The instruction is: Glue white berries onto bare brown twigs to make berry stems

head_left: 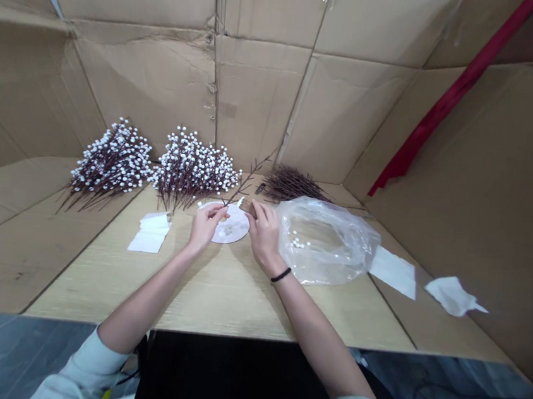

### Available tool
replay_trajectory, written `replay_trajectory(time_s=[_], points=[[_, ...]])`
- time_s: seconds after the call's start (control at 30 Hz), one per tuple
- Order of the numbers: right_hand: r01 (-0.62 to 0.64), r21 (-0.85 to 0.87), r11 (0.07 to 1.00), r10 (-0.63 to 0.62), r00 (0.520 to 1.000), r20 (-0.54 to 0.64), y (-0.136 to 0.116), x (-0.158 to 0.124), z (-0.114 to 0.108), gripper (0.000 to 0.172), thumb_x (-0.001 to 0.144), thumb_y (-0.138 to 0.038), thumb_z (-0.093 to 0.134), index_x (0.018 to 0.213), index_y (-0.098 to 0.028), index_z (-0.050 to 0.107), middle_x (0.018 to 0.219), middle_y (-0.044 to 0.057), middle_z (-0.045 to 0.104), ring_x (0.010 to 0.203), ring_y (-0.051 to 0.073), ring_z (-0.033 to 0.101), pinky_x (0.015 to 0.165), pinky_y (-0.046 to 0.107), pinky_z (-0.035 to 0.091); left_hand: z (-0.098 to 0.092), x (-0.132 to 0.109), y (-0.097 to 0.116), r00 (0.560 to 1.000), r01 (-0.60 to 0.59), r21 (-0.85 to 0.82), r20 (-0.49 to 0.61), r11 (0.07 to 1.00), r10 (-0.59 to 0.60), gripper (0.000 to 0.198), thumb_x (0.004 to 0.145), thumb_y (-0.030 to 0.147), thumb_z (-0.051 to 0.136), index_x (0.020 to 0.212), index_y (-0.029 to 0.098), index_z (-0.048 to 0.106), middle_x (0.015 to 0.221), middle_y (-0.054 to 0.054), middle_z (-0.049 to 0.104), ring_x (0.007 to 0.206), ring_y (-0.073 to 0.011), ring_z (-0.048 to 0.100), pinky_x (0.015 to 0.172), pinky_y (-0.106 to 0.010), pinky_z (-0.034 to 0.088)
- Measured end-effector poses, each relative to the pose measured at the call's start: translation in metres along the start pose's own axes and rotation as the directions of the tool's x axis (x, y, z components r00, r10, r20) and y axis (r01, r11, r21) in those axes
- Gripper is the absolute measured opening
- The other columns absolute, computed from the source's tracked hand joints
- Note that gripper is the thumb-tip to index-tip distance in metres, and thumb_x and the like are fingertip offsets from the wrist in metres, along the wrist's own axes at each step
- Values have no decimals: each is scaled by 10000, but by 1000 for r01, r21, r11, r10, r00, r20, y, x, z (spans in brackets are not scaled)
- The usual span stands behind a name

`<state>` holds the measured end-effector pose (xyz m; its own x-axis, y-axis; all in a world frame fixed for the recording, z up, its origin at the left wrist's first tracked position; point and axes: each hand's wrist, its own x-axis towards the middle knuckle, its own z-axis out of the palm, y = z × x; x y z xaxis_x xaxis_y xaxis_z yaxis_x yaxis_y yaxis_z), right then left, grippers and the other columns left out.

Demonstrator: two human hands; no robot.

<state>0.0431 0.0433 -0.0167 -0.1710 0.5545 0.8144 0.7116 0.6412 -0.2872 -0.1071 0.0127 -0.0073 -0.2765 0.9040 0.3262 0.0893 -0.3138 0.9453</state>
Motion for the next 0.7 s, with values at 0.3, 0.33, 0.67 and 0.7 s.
replay_trajectory(time_s=[0.3,0.33,0.67,0.7], points=[[-11,-25,1000,11,1000,10,0,-3,0,349,839,-283,461,1147,-140,541,1019,108,601,946,211,488,851,349,426,2,-1,-1,999,-22,25,24,999,21,253,731,336,554,846,121,619,699,-58,658,690,-147,594,624,-241,410],[-13,-26,1000,13,1000,11,0,-4,0,349,838,-282,463,1149,-145,541,1021,107,600,948,212,488,851,352,426,2,-1,-1,1000,-21,27,23,999,21,253,730,336,554,847,121,620,699,-58,659,692,-148,595,627,-242,411],[-65,-14,998,65,998,13,0,-3,-4,353,840,-279,449,1170,-177,521,1054,110,586,977,229,486,850,397,422,0,-1,3,1000,-20,23,-11,1000,20,237,721,316,567,847,124,625,723,-64,670,695,-151,598,635,-252,422],[-68,-13,998,68,998,12,0,-3,-5,354,842,-283,446,1170,-174,521,1054,112,586,977,229,487,848,395,423,0,-1,3,1000,-20,26,-11,999,20,233,720,314,568,843,124,627,722,-63,670,695,-151,598,638,-253,423]])
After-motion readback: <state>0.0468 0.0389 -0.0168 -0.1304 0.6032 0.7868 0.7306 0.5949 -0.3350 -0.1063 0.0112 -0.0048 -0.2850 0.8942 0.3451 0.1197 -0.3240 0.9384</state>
